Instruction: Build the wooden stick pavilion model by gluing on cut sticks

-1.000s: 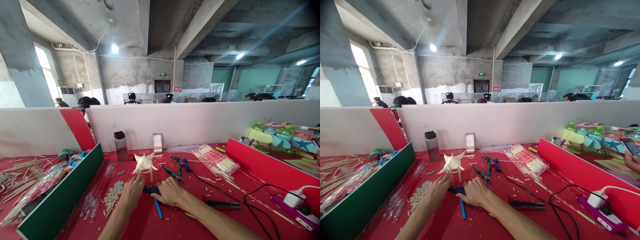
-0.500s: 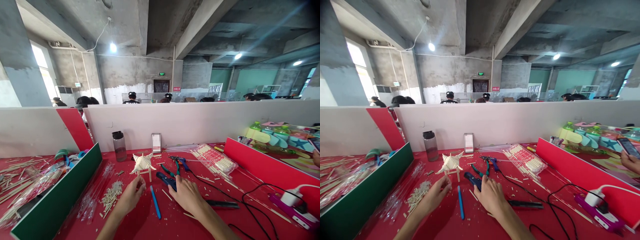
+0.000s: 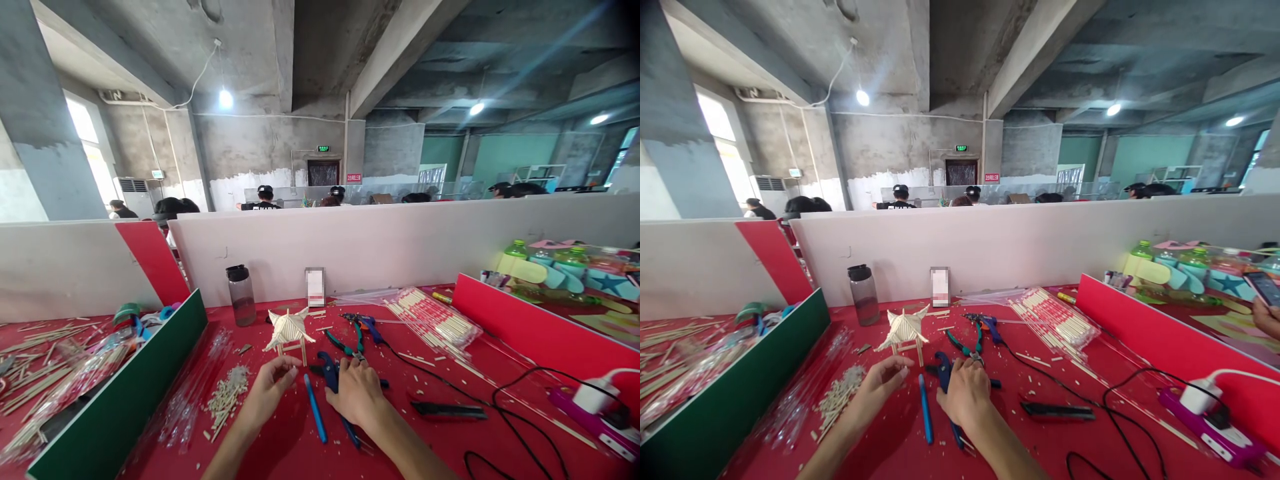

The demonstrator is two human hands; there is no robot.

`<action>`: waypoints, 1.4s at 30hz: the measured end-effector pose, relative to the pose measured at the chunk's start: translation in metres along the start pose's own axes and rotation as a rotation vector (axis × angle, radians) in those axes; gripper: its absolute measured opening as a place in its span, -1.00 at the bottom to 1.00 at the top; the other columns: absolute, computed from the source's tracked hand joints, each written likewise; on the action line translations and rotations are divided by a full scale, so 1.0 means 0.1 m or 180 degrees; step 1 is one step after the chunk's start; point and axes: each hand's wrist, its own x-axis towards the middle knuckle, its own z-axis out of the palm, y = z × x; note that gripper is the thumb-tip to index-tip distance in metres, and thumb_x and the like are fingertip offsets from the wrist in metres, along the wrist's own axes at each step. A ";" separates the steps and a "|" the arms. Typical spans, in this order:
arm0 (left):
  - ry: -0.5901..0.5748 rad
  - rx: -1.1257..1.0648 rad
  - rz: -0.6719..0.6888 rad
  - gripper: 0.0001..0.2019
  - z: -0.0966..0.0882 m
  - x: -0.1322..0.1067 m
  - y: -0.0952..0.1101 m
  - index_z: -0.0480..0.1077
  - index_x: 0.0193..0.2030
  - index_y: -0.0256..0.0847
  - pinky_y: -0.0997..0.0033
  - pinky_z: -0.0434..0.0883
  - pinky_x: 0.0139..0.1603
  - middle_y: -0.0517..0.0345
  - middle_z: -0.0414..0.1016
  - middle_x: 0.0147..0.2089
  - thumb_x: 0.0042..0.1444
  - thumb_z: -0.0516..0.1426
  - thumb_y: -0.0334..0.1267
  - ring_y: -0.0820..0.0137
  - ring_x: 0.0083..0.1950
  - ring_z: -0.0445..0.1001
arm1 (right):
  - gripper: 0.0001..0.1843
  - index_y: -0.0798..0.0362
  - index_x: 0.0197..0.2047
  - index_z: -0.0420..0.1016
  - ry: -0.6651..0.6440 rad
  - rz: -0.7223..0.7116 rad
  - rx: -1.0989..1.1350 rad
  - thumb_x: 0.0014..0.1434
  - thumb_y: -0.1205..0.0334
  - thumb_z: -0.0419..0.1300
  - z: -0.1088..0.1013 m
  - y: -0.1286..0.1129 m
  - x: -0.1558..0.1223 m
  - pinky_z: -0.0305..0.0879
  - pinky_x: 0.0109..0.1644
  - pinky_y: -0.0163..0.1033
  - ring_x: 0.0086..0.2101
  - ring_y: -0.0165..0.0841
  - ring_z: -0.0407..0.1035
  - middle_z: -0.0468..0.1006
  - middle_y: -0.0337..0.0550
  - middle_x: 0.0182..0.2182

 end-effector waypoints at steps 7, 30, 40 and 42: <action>0.0054 0.0183 0.0122 -0.64 0.05 0.01 -0.01 0.53 -0.33 -0.25 0.38 0.32 -0.28 0.05 0.47 -0.37 -0.04 0.34 0.05 0.34 -0.34 0.39 | -0.30 0.40 0.14 0.43 -0.0098 0.0059 0.0174 0.16 -0.07 0.15 -0.08 0.21 0.13 0.27 0.05 0.02 0.00 0.11 0.45 0.55 0.46 -0.05; 0.0122 -0.0479 0.0249 -0.81 0.18 -0.11 0.12 0.58 -0.28 -0.23 0.40 0.41 -0.15 0.08 0.60 -0.28 0.03 0.36 -0.18 0.33 -0.23 0.50 | -0.91 -0.02 -0.16 0.45 0.0995 -0.1864 0.2815 0.34 0.28 0.12 -0.11 -0.03 -0.14 0.32 -0.13 -0.31 -0.23 -0.34 0.44 0.54 -0.20 -0.26; 0.0146 -0.0346 0.0207 -0.79 0.22 -0.10 0.11 0.64 -0.26 -0.21 0.32 0.47 -0.11 0.01 0.68 -0.26 -0.01 0.37 -0.15 0.22 -0.19 0.58 | -0.89 -0.01 -0.20 0.46 0.1256 -0.1877 0.3222 0.36 0.26 0.12 0.05 -0.04 -0.07 0.31 -0.16 -0.30 -0.27 -0.35 0.43 0.52 -0.18 -0.29; 0.0135 -0.0320 0.0228 -0.78 0.23 -0.10 0.11 0.65 -0.25 -0.21 0.30 0.48 -0.08 0.00 0.68 -0.24 0.00 0.36 -0.14 0.20 -0.17 0.59 | -0.88 0.00 -0.22 0.45 0.1278 -0.1896 0.3232 0.36 0.27 0.10 0.05 -0.04 -0.07 0.32 -0.16 -0.29 -0.27 -0.34 0.42 0.51 -0.17 -0.29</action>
